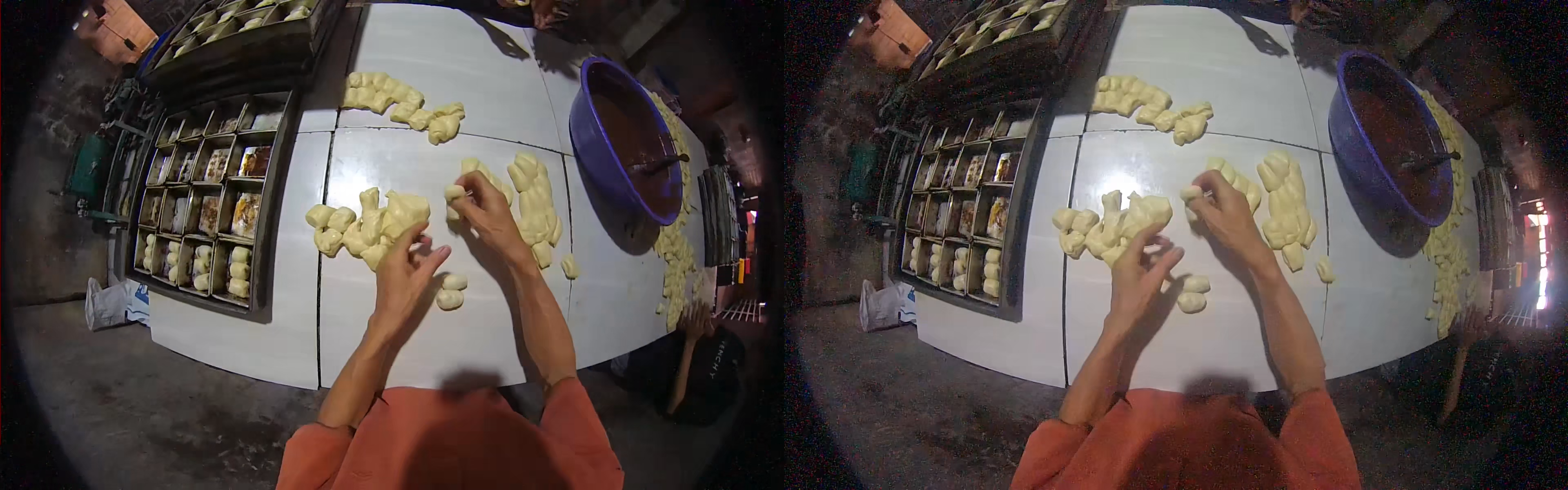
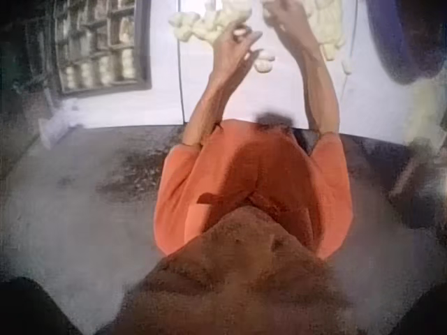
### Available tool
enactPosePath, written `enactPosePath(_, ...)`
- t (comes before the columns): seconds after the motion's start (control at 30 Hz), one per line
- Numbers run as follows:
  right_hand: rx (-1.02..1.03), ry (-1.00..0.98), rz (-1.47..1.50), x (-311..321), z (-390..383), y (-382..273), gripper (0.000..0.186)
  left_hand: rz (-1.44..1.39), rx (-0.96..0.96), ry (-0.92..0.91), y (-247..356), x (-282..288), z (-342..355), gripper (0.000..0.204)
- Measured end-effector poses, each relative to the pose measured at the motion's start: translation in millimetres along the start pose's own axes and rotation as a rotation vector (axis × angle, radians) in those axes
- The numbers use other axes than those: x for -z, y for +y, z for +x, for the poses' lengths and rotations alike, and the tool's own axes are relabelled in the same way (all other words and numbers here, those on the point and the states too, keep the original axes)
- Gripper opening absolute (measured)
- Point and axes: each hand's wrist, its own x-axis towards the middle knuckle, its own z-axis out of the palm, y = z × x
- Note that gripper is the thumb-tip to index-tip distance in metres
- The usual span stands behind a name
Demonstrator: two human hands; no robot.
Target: The person prepares bread dough by hand, stretching and filling individual dough pieces with a chocolate paste mixture, braiding and shaping them on the table, and placing the assembled pastries into segmented baking trays.
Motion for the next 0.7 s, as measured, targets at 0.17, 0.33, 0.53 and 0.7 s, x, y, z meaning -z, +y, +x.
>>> enactPosePath(0.17, -0.285, -0.071, 0.829, 6.0, -50.1, -9.5, 0.025, -0.317, 0.144, -0.208, 13.5, -9.0, 25.2, 0.043)
enactPosePath(0.33, -0.199, 0.098, 0.747, 9.2, -72.2, 20.1, 0.023, -0.254, 0.082, -0.190, 22.4, -24.2, 17.3, 0.033)
enactPosePath(0.53, -0.150, 0.273, 1.032, 3.3, -87.5, 13.6, 0.022, -0.183, -0.479, -0.003, 29.3, -68.9, 10.9, 0.050)
enactPosePath(0.7, -0.181, 0.297, 1.346, 22.4, -96.1, -25.5, 0.026, -0.376, -0.548, -0.158, 19.5, -108.1, 7.2, 0.075)
